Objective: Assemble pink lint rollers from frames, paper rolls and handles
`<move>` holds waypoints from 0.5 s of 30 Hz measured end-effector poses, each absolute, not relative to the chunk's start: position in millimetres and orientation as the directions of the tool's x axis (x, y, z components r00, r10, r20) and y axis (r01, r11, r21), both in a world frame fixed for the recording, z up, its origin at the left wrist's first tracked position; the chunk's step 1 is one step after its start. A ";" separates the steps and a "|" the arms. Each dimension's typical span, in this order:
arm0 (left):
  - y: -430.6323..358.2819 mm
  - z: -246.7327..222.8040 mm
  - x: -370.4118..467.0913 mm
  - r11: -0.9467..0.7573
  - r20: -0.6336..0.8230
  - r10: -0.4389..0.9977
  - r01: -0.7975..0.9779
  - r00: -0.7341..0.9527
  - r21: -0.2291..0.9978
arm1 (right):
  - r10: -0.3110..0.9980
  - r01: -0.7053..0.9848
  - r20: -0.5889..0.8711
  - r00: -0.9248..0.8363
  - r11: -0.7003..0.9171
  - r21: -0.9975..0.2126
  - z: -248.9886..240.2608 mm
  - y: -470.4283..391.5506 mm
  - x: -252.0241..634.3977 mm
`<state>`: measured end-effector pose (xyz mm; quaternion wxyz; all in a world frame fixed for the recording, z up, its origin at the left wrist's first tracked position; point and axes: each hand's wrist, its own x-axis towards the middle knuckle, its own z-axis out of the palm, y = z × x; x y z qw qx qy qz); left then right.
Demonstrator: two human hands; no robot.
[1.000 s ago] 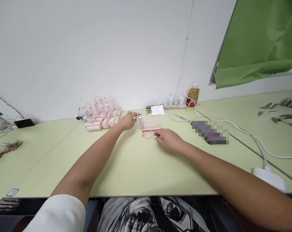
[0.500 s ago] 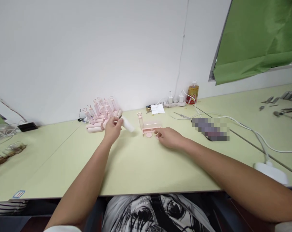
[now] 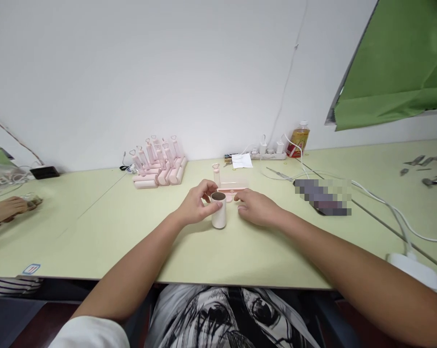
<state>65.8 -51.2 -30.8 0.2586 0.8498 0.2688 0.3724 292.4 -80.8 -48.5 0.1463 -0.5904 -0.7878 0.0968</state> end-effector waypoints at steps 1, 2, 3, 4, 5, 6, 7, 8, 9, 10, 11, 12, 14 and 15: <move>-51.2 -30.5 65.0 -0.718 0.481 0.650 0.269 0.588 0.642 | 0.961 0.912 0.092 -0.261 0.276 -0.304 -47.7 -82.0 292.9; -51.1 -30.2 64.4 -0.710 0.462 0.654 0.278 0.599 0.647 | 0.962 0.919 0.053 -0.266 0.270 -0.286 -46.9 -82.9 293.7; -51.2 -29.8 64.1 -0.699 0.437 0.661 0.288 0.610 0.654 | 0.961 0.923 0.014 -0.276 0.269 -0.274 -46.1 -83.6 294.6; -51.4 -29.6 64.1 -0.688 0.411 0.665 0.296 0.624 0.663 | 0.957 0.923 -0.018 -0.291 0.275 -0.268 -45.2 -84.2 295.5; -51.7 -29.4 64.3 -0.680 0.385 0.663 0.301 0.642 0.669 | 0.951 0.920 -0.036 -0.308 0.287 -0.268 -44.4 -84.6 296.1; -52.0 -29.6 64.7 -0.677 0.361 0.655 0.303 0.664 0.671 | 0.945 0.915 -0.043 -0.323 0.300 -0.271 -43.6 -85.0 296.5; -52.3 -30.0 65.4 -0.680 0.342 0.643 0.304 0.685 0.668 | 0.941 0.910 -0.044 -0.335 0.311 -0.274 -42.9 -85.3 296.6; -52.6 -30.7 66.2 -0.684 0.325 0.630 0.305 0.706 0.663 | 0.938 0.906 -0.047 -0.345 0.319 -0.277 -42.5 -85.7 296.5; -52.7 -31.8 67.1 -0.688 0.310 0.618 0.306 0.722 0.659 | 0.935 0.904 -0.047 -0.350 0.324 -0.280 -42.4 -85.9 296.5; -52.8 -33.3 68.2 -0.687 0.297 0.613 0.307 0.733 0.659 | 0.935 0.900 -0.042 -0.353 0.328 -0.286 -42.8 -86.0 296.4; -52.8 -35.0 69.3 -0.680 0.286 0.615 0.310 0.735 0.664 | 0.935 0.897 -0.030 -0.353 0.329 -0.296 -43.5 -85.9 296.6; -52.8 -36.8 70.4 -0.669 0.278 0.623 0.314 0.731 0.674 | 0.936 0.891 -0.018 -0.353 0.330 -0.311 -44.7 -85.5 296.8; -52.7 -40.1 72.5 -0.647 0.270 0.645 0.323 0.714 0.691 | 0.937 0.877 0.005 -0.350 0.330 -0.349 -47.9 -84.1 297.5; -52.7 -41.2 73.2 -0.641 0.271 0.656 0.330 0.704 0.693 | 0.936 0.868 0.012 -0.351 0.330 -0.370 -49.9 -83.0 297.8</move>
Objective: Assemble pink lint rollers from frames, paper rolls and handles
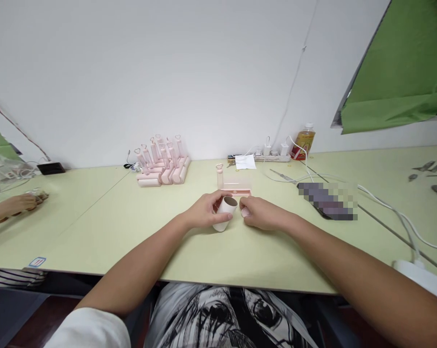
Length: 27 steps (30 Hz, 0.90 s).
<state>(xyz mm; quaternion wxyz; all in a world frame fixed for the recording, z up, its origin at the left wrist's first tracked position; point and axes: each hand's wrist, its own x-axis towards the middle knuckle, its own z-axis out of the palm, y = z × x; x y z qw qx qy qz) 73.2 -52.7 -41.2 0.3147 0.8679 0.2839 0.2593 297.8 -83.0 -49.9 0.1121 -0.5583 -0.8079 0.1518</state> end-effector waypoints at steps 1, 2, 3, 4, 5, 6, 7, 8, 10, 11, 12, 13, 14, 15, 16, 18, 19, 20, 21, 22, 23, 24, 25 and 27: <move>-52.7 -41.7 73.8 -0.638 0.273 0.663 0.336 0.697 0.692 | 0.935 0.856 0.018 -0.355 0.332 -0.395 -51.8 -81.9 297.8; -52.9 -41.6 74.1 -0.638 0.274 0.669 0.344 0.691 0.689 | 0.933 0.840 0.031 -0.357 0.336 -0.426 -53.7 -80.7 297.5; -53.1 -41.0 74.2 -0.639 0.267 0.670 0.354 0.693 0.683 | 0.932 0.817 0.056 -0.357 0.341 -0.465 -55.3 -79.6 296.9; -53.4 -39.9 74.0 -0.641 0.249 0.665 0.367 0.704 0.674 | 0.931 0.785 0.088 -0.354 0.347 -0.513 -56.6 -78.6 295.9; -53.6 -38.7 73.8 -0.644 0.222 0.656 0.381 0.721 0.664 | 0.933 0.746 0.118 -0.340 0.344 -0.571 -57.5 -77.9 294.7; -53.8 -37.5 73.5 -0.645 0.190 0.646 0.397 0.739 0.653 | 0.938 0.700 0.138 -0.317 0.330 -0.634 -58.0 -77.3 293.2; -53.9 -36.6 73.3 -0.646 0.161 0.640 0.412 0.752 0.643 | 0.947 0.646 0.146 -0.287 0.304 -0.700 -58.2 -76.9 291.6; -53.9 -36.2 73.3 -0.644 0.142 0.639 0.425 0.756 0.636 | 0.955 0.586 0.141 -0.260 0.272 -0.763 -58.2 -76.8 289.8; -53.8 -36.7 74.0 -0.625 0.135 0.661 0.443 0.738 0.643 | 0.966 0.467 0.124 -0.228 0.220 -0.856 -57.5 -77.6 285.5; -53.9 -37.5 74.9 -0.608 0.137 0.678 0.447 0.722 0.656 | 0.968 0.412 0.130 -0.214 0.210 -0.886 -57.1 -78.5 283.0; -54.1 -38.7 76.0 -0.588 0.136 0.694 0.447 0.707 0.674 | 0.967 0.363 0.148 -0.206 0.216 -0.906 -56.7 -79.8 280.1; -54.5 -40.1 77.4 -0.566 0.131 0.706 0.443 0.696 0.695 | 0.965 0.324 0.170 -0.200 0.229 -0.918 -56.4 -81.5 276.9; -55.1 -41.6 79.0 -0.543 0.125 0.716 0.435 0.687 0.718 | 0.962 0.296 0.193 -0.193 0.245 -0.923 -56.2 -83.4 273.7; -55.9 -43.2 80.8 -0.521 0.120 0.723 0.424 0.680 0.741 | 0.959 0.278 0.217 -0.183 0.262 -0.924 -56.3 -85.5 270.4; -56.7 -44.9 82.6 -0.501 0.119 0.729 0.407 0.674 0.764 | 0.955 0.271 0.240 -0.173 0.280 -0.921 -56.6 -87.6 267.4; -58.6 -48.2 86.2 -0.463 0.123 0.736 0.361 0.666 0.809 | 0.952 0.290 0.268 -0.149 0.301 -0.908 -57.6 -91.4 262.5; -59.4 -49.8 87.8 -0.446 0.130 0.738 0.334 0.663 0.830 | 0.953 0.307 0.276 -0.126 0.302 -0.903 -58.2 -93.0 260.7; -60.2 -51.4 89.2 -0.432 0.139 0.739 0.305 0.659 0.849 | 0.954 0.320 0.280 -0.106 0.300 -0.899 -58.7 -94.2 259.4; -60.9 -52.7 90.4 -0.422 0.152 0.741 0.278 0.654 0.863 | 0.954 0.331 0.285 -0.091 0.299 -0.895 -59.1 -95.2 258.4; -61.5 -53.8 91.4 -0.418 0.167 0.743 0.255 0.649 0.872 | 0.953 0.339 0.291 -0.079 0.300 -0.892 -59.4 -95.9 257.9; -62.1 -54.6 92.2 -0.420 0.182 0.743 0.237 0.644 0.876 | 0.950 0.344 0.303 -0.073 0.309 -0.887 -59.6 -96.4 257.6; -62.5 -55.1 92.8 -0.428 0.199 0.743 0.224 0.639 0.876 | 0.945 0.349 0.318 -0.077 0.324 -0.879 -59.8 -96.8 257.5; -63.0 -55.3 93.3 -0.440 0.215 0.741 0.219 0.636 0.871 | 0.939 0.356 0.334 -0.086 0.342 -0.869 -60.0 -97.1 257.5; -63.8 -54.7 93.9 -0.475 0.242 0.733 0.223 0.636 0.851 | 0.923 0.377 0.368 -0.107 0.381 -0.844 -60.9 -97.7 257.8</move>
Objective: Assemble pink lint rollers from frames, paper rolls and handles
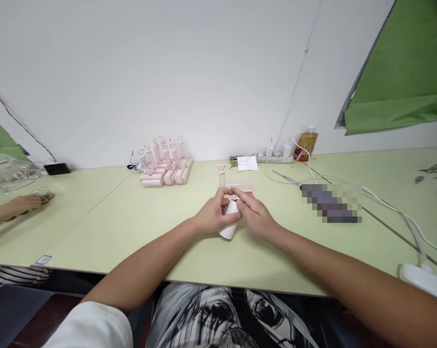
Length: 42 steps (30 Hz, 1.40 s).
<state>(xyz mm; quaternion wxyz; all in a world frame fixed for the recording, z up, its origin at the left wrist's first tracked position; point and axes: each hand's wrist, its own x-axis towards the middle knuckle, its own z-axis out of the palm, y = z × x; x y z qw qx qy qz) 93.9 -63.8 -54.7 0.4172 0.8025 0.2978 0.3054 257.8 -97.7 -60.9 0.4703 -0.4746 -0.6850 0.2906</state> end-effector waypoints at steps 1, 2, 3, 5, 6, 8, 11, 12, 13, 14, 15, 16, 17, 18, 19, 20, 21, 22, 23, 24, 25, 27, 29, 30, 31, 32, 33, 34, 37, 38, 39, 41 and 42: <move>-64.3 -54.0 94.1 -0.492 0.254 0.728 0.228 0.636 0.840 | 0.914 0.388 0.387 -0.118 0.401 -0.830 -61.5 -98.1 257.8; -64.8 -53.2 94.2 -0.509 0.265 0.723 0.232 0.638 0.829 | 0.906 0.399 0.404 -0.127 0.419 -0.816 -62.3 -98.4 257.8; -65.3 -52.4 94.3 -0.524 0.276 0.717 0.233 0.640 0.819 | 0.900 0.408 0.416 -0.133 0.432 -0.805 -63.1 -98.8 257.7; -66.2 -51.0 94.2 -0.550 0.298 0.703 0.229 0.645 0.803 | 0.894 0.418 0.424 -0.148 0.445 -0.792 -64.5 -99.6 257.3; -66.4 -50.6 94.1 -0.562 0.309 0.696 0.225 0.648 0.796 | 0.894 0.420 0.421 -0.155 0.445 -0.791 -64.9 -99.8 257.1; -66.3 -50.6 93.5 -0.587 0.333 0.683 0.216 0.650 0.780 | 0.896 0.425 0.411 -0.169 0.443 -0.790 -65.4 -99.8 257.1; -64.7 -51.4 91.9 -0.618 0.365 0.673 0.218 0.643 0.755 | 0.899 0.423 0.396 -0.185 0.437 -0.794 -65.4 -98.5 258.4; -64.0 -51.6 91.3 -0.627 0.372 0.673 0.225 0.639 0.746 | 0.899 0.417 0.393 -0.192 0.438 -0.797 -65.3 -97.9 259.2; -63.3 -51.6 90.7 -0.635 0.377 0.673 0.235 0.636 0.736 | 0.898 0.409 0.393 -0.197 0.440 -0.799 -65.2 -97.3 260.0; -62.7 -51.5 90.2 -0.643 0.383 0.672 0.243 0.634 0.726 | 0.896 0.400 0.396 -0.202 0.445 -0.801 -65.1 -96.9 260.8; -62.2 -51.3 89.7 -0.652 0.389 0.670 0.249 0.632 0.716 | 0.893 0.391 0.401 -0.205 0.450 -0.803 -65.0 -96.5 261.5; -61.9 -51.0 89.4 -0.660 0.397 0.667 0.253 0.630 0.707 | 0.891 0.384 0.406 -0.205 0.455 -0.804 -64.9 -96.3 262.1; -61.7 -50.8 89.1 -0.668 0.405 0.664 0.254 0.629 0.700 | 0.889 0.379 0.410 -0.204 0.458 -0.805 -64.7 -96.3 262.6; -61.5 -50.5 88.9 -0.674 0.413 0.660 0.253 0.627 0.694 | 0.888 0.374 0.412 -0.203 0.460 -0.805 -64.6 -96.4 262.9; -61.5 -50.3 88.7 -0.680 0.422 0.657 0.250 0.625 0.689 | 0.887 0.371 0.414 -0.205 0.462 -0.806 -64.4 -96.5 263.1; -61.5 -50.2 88.6 -0.686 0.430 0.653 0.246 0.623 0.685 | 0.886 0.368 0.414 -0.210 0.464 -0.806 -64.1 -96.7 263.1; -61.5 -50.2 88.5 -0.689 0.435 0.650 0.243 0.623 0.682 | 0.885 0.363 0.412 -0.216 0.465 -0.807 -64.0 -96.8 263.1; -61.4 -50.4 88.3 -0.691 0.437 0.650 0.243 0.622 0.681 | 0.884 0.357 0.411 -0.224 0.467 -0.809 -63.8 -96.9 263.1; -61.2 -50.6 88.2 -0.690 0.437 0.650 0.243 0.621 0.682 | 0.882 0.350 0.411 -0.230 0.469 -0.811 -63.8 -96.9 263.0; -60.9 -51.0 88.1 -0.688 0.437 0.651 0.239 0.620 0.686 | 0.880 0.343 0.411 -0.238 0.472 -0.812 -63.9 -96.9 263.0; -60.4 -51.7 87.9 -0.684 0.438 0.651 0.230 0.620 0.692 | 0.877 0.333 0.413 -0.244 0.476 -0.814 -64.2 -96.8 263.0; -58.8 -53.4 87.7 -0.678 0.448 0.647 0.196 0.618 0.708 | 0.873 0.312 0.415 -0.255 0.481 -0.820 -64.9 -96.7 263.0; -56.6 -55.5 87.3 -0.668 0.454 0.647 0.168 0.613 0.725 | 0.871 0.298 0.418 -0.256 0.483 -0.824 -65.6 -96.9 263.1; -55.5 -56.4 87.1 -0.662 0.452 0.651 0.164 0.610 0.732 | 0.870 0.296 0.423 -0.254 0.486 -0.822 -65.7 -97.1 263.2; -54.4 -57.2 86.7 -0.654 0.447 0.659 0.165 0.605 0.738 | 0.866 0.296 0.431 -0.252 0.493 -0.818 -65.8 -97.5 263.2; -53.5 -57.7 86.4 -0.646 0.443 0.668 0.170 0.598 0.745 | 0.861 0.296 0.443 -0.248 0.503 -0.812 -65.6 -97.9 263.1; -52.8 -58.0 86.0 -0.638 0.439 0.677 0.174 0.591 0.750 | 0.856 0.297 0.459 -0.239 0.515 -0.804 -65.3 -98.4 263.1; -52.4 -58.0 85.5 -0.632 0.437 0.685 0.176 0.583 0.755 | 0.850 0.297 0.476 -0.225 0.525 -0.798 -64.8 -98.8 263.1; -52.4 -57.9 84.4 -0.614 0.437 0.705 0.173 0.559 0.770 | 0.838 0.312 0.500 -0.219 0.546 -0.778 -62.5 -99.2 263.9; -52.7 -57.9 84.2 -0.613 0.435 0.705 0.173 0.560 0.771 | 0.834 0.322 0.494 -0.245 0.551 -0.770 -61.7 -99.0 264.5; -53.0 -57.9 84.0 -0.615 0.430 0.702 0.178 0.568 0.768 | 0.831 0.332 0.481 -0.280 0.553 -0.764 -60.9 -98.5 265.2; -53.5 -57.7 83.9 -0.623 0.421 0.698 0.202 0.579 0.755 | 0.825 0.344 0.456 -0.333 0.557 -0.756 -59.6 -97.0 266.8; -53.6 -57.3 83.8 -0.625 0.421 0.702 0.215 0.575 0.750 | 0.826 0.343 0.452 -0.337 0.555 -0.758 -59.2 -96.0 267.5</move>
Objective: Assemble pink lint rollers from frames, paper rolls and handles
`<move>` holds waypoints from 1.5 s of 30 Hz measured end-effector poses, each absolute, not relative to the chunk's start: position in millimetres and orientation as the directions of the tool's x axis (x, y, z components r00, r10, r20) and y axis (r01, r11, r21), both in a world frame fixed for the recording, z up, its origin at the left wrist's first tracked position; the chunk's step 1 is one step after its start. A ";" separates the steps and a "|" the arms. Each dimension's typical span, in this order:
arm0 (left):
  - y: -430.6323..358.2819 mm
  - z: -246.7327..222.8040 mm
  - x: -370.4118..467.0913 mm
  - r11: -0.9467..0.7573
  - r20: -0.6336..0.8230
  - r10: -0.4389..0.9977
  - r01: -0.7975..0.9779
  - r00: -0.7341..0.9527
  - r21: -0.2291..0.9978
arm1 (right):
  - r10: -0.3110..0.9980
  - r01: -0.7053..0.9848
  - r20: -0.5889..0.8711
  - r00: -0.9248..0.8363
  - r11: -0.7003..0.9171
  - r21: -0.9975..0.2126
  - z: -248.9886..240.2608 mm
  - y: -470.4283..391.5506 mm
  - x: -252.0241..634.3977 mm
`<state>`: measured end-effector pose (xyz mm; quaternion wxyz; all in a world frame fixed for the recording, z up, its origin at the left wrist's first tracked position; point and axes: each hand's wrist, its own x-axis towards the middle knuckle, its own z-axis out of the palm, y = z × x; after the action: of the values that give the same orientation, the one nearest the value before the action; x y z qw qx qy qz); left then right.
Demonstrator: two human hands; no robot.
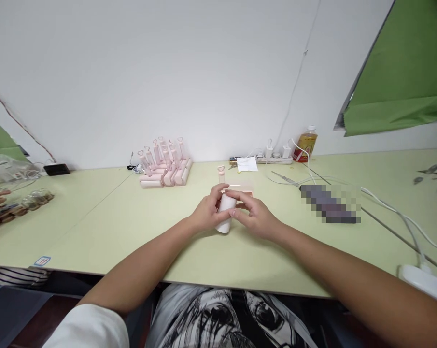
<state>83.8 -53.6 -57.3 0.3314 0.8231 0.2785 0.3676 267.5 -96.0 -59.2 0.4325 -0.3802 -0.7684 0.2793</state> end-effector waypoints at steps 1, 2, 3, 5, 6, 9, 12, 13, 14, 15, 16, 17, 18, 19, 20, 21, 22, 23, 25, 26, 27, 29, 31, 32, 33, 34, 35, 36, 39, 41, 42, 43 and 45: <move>-53.4 -56.6 83.6 -0.624 0.425 0.711 0.225 0.561 0.748 | 0.831 0.338 0.452 -0.324 0.548 -0.765 -59.1 -94.7 268.3; -52.9 -55.6 83.3 -0.622 0.434 0.723 0.231 0.537 0.748 | 0.840 0.335 0.451 -0.302 0.537 -0.774 -59.2 -93.2 269.1; -52.1 -54.3 82.7 -0.618 0.446 0.736 0.237 0.510 0.749 | 0.851 0.337 0.448 -0.276 0.522 -0.784 -59.5 -91.4 270.0; -49.4 -51.4 80.9 -0.609 0.461 0.759 0.253 0.459 0.751 | 0.874 0.375 0.427 -0.230 0.485 -0.790 -60.7 -87.1 272.1; -47.6 -50.0 79.7 -0.598 0.463 0.775 0.261 0.431 0.758 | 0.882 0.415 0.413 -0.227 0.471 -0.778 -61.4 -84.9 273.3; -40.9 -46.8 76.4 -0.527 0.448 0.838 0.251 0.312 0.812 | 0.891 0.594 0.346 -0.295 0.455 -0.664 -63.4 -79.1 277.1; -34.6 -44.5 74.8 -0.433 0.404 0.897 0.165 0.182 0.886 | 0.899 0.745 0.237 -0.368 0.438 -0.504 -64.6 -76.4 278.8; -33.0 -43.6 74.6 -0.403 0.383 0.912 0.139 0.149 0.905 | 0.902 0.773 0.210 -0.378 0.432 -0.465 -64.9 -76.1 278.8; -31.8 -42.7 74.4 -0.374 0.360 0.925 0.121 0.120 0.920 | 0.902 0.790 0.193 -0.385 0.430 -0.437 -65.2 -76.0 278.7; -30.9 -41.7 74.3 -0.347 0.338 0.937 0.111 0.094 0.931 | 0.903 0.800 0.191 -0.386 0.430 -0.417 -65.7 -76.1 278.5; -30.4 -40.6 74.2 -0.324 0.318 0.946 0.110 0.072 0.940 | 0.904 0.808 0.200 -0.379 0.428 -0.405 -66.2 -76.2 278.3; -30.1 -39.5 74.2 -0.306 0.302 0.952 0.114 0.051 0.945 | 0.905 0.813 0.214 -0.368 0.425 -0.399 -66.9 -76.3 278.3; -30.0 -38.5 74.1 -0.293 0.292 0.956 0.118 0.032 0.949 | 0.905 0.816 0.227 -0.359 0.422 -0.395 -67.5 -76.4 278.4; -30.1 -37.8 74.0 -0.285 0.285 0.958 0.120 0.016 0.951 | 0.906 0.818 0.233 -0.352 0.419 -0.394 -68.0 -76.4 278.6; -30.0 -37.2 73.9 -0.278 0.280 0.960 0.119 0.005 0.953 | 0.907 0.819 0.227 -0.354 0.418 -0.393 -68.3 -76.4 278.9; -29.9 -37.0 73.7 -0.274 0.276 0.961 0.114 -0.002 0.955 | 0.909 0.820 0.210 -0.361 0.416 -0.392 -68.3 -76.3 279.2; -29.5 -37.1 73.5 -0.269 0.271 0.963 0.105 -0.004 0.957 | 0.910 0.821 0.191 -0.369 0.415 -0.391 -67.9 -76.2 279.4; -28.9 -37.5 73.2 -0.265 0.266 0.964 0.094 -0.001 0.960 | 0.911 0.823 0.172 -0.374 0.412 -0.390 -67.2 -76.2 279.5; -26.9 -39.1 72.4 -0.259 0.258 0.966 0.075 0.012 0.963 | 0.916 0.829 0.148 -0.372 0.400 -0.391 -65.4 -76.3 279.1; -25.8 -40.0 71.9 -0.256 0.255 0.967 0.068 0.018 0.964 | 0.921 0.832 0.143 -0.363 0.389 -0.395 -64.5 -76.5 278.7; -24.6 -41.0 71.4 -0.254 0.253 0.967 0.061 0.021 0.965 | 0.925 0.834 0.138 -0.353 0.378 -0.401 -63.6 -76.9 278.2; -22.5 -42.5 70.5 -0.251 0.250 0.968 0.050 0.021 0.967 | 0.929 0.833 0.133 -0.344 0.368 -0.414 -62.3 -77.9 277.3; -21.2 -43.4 69.9 -0.251 0.251 0.968 0.040 0.021 0.967 | 0.927 0.826 0.142 -0.347 0.374 -0.421 -61.5 -79.0 276.6; -20.8 -43.7 69.8 -0.251 0.250 0.968 0.035 0.024 0.967 | 0.925 0.824 0.147 -0.351 0.380 -0.421 -61.2 -79.5 276.3; -20.6 -43.9 69.7 -0.251 0.250 0.968 0.030 0.027 0.968 | 0.922 0.823 0.150 -0.356 0.386 -0.417 -61.0 -80.0 276.1; -20.6 -44.1 69.8 -0.249 0.248 0.968 0.026 0.032 0.968 | 0.921 0.825 0.149 -0.361 0.389 -0.411 -60.7 -80.3 276.0; -20.5 -44.3 69.8 -0.247 0.246 0.969 0.022 0.035 0.969 | 0.919 0.828 0.144 -0.366 0.392 -0.401 -60.5 -80.5 276.0; -20.5 -44.5 69.9 -0.247 0.246 0.969 0.019 0.037 0.969 | 0.918 0.831 0.140 -0.371 0.395 -0.391 -60.3 -80.7 276.1; -20.0 -45.0 69.9 -0.252 0.252 0.967 0.013 0.033 0.968 | 0.916 0.837 0.145 -0.374 0.401 -0.371 -60.0 -80.9 276.5; -19.4 -45.4 69.6 -0.254 0.254 0.967 0.009 0.029 0.967 | 0.916 0.836 0.162 -0.366 0.400 -0.375 -59.9 -81.0 276.9; -19.0 -45.7 69.4 -0.254 0.254 0.967 0.007 0.029 0.967 | 0.916 0.833 0.173 -0.362 0.401 -0.381 -60.0 -81.1 277.1; -18.6 -45.9 69.2 -0.254 0.254 0.967 0.005 0.031 0.967 | 0.916 0.830 0.183 -0.357 0.401 -0.388 -60.0 -81.1 277.4; -18.0 -46.4 68.9 -0.254 0.254 0.967 0.000 0.036 0.967 | 0.915 0.824 0.204 -0.349 0.403 -0.398 -60.0 -81.3 277.8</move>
<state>68.9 -18.0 -46.4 0.4395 0.5699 0.4241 0.5497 277.8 -81.3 -60.0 0.1997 -0.5347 -0.8133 0.1131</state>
